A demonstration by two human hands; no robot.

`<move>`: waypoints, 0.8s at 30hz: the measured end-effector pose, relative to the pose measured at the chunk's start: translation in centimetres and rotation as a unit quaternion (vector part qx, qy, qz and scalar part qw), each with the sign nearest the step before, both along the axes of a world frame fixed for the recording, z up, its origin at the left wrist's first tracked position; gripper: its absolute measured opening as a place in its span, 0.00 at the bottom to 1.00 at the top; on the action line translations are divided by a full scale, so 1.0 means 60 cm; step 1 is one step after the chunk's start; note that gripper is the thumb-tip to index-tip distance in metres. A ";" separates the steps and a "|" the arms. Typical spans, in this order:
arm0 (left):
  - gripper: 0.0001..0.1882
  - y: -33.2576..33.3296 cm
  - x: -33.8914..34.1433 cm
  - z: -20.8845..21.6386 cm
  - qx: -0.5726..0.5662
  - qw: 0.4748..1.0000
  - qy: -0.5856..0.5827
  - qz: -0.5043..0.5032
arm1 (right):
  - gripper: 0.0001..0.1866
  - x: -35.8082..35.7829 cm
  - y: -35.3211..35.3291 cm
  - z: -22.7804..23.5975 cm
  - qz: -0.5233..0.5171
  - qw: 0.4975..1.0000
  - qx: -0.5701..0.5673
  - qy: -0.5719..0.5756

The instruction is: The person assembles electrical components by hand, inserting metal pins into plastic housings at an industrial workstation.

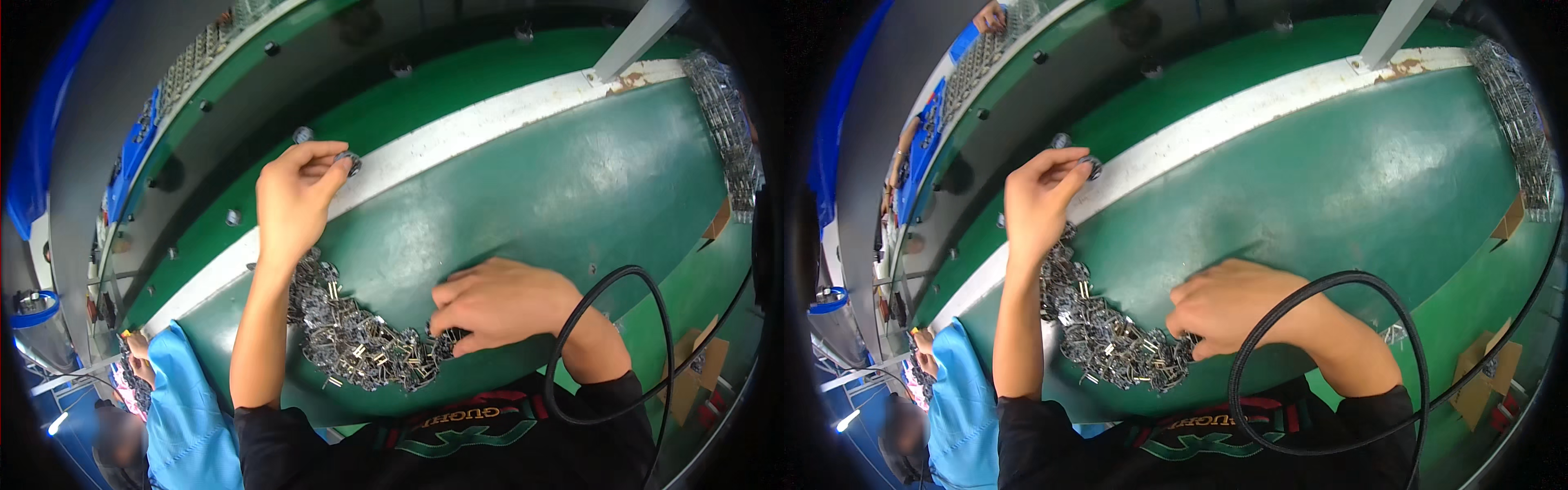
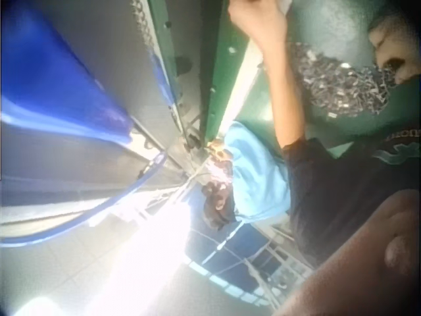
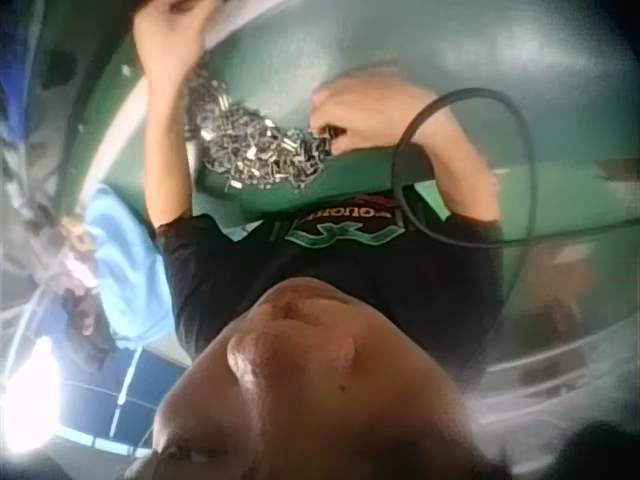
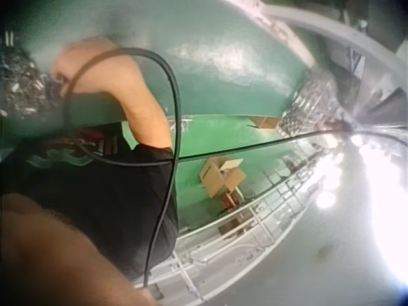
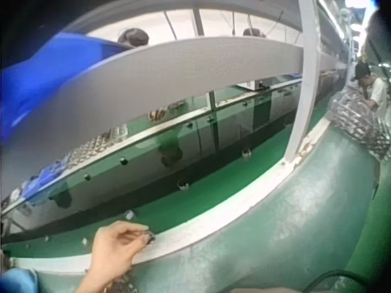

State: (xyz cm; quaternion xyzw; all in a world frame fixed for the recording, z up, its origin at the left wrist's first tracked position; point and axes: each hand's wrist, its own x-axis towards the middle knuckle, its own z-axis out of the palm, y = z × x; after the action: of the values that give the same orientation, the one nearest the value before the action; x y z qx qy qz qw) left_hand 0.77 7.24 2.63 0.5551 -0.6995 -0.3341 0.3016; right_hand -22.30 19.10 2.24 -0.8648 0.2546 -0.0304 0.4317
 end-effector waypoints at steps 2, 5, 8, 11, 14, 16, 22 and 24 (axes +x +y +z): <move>0.13 -0.044 -0.005 -0.015 -0.052 0.996 -0.071 0.001 | 0.12 0.009 0.000 0.001 0.010 1.000 -0.001 0.009; 0.13 -0.094 -0.009 -0.041 -0.138 0.975 -0.172 -0.026 | 0.10 0.009 0.000 0.001 -0.005 1.000 0.003 -0.002; 0.12 -0.101 -0.014 -0.046 -0.125 0.972 -0.196 -0.039 | 0.10 0.003 -0.010 0.000 -0.054 0.998 -0.022 -0.015; 0.13 -0.117 -0.017 -0.024 -0.135 0.975 -0.175 -0.009 | 0.11 -0.003 -0.012 -0.012 -0.126 0.987 -0.081 -0.063; 0.13 -0.183 0.015 -0.023 -0.141 0.974 -0.170 0.054 | 0.11 -0.010 -0.016 -0.006 -0.149 0.983 -0.084 -0.063; 0.13 -0.258 0.075 -0.040 -0.224 0.929 -0.285 0.076 | 0.09 -0.010 -0.023 0.011 -0.103 0.992 -0.053 -0.044; 0.23 -0.451 0.233 -0.107 -0.209 0.846 -0.457 0.176 | 0.06 -0.007 -0.013 0.014 -0.112 0.984 0.024 -0.135; 0.23 -0.480 0.336 -0.102 -0.217 0.855 -0.440 0.169 | 0.06 0.005 -0.020 0.025 -0.118 0.971 0.061 -0.197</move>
State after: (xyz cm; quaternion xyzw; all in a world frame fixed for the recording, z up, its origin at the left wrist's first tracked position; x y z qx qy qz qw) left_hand 20.93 -21.53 -3.50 0.6739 -0.7096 0.1613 0.1275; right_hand -22.03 17.90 3.73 -0.7779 0.2665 -0.2351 0.5182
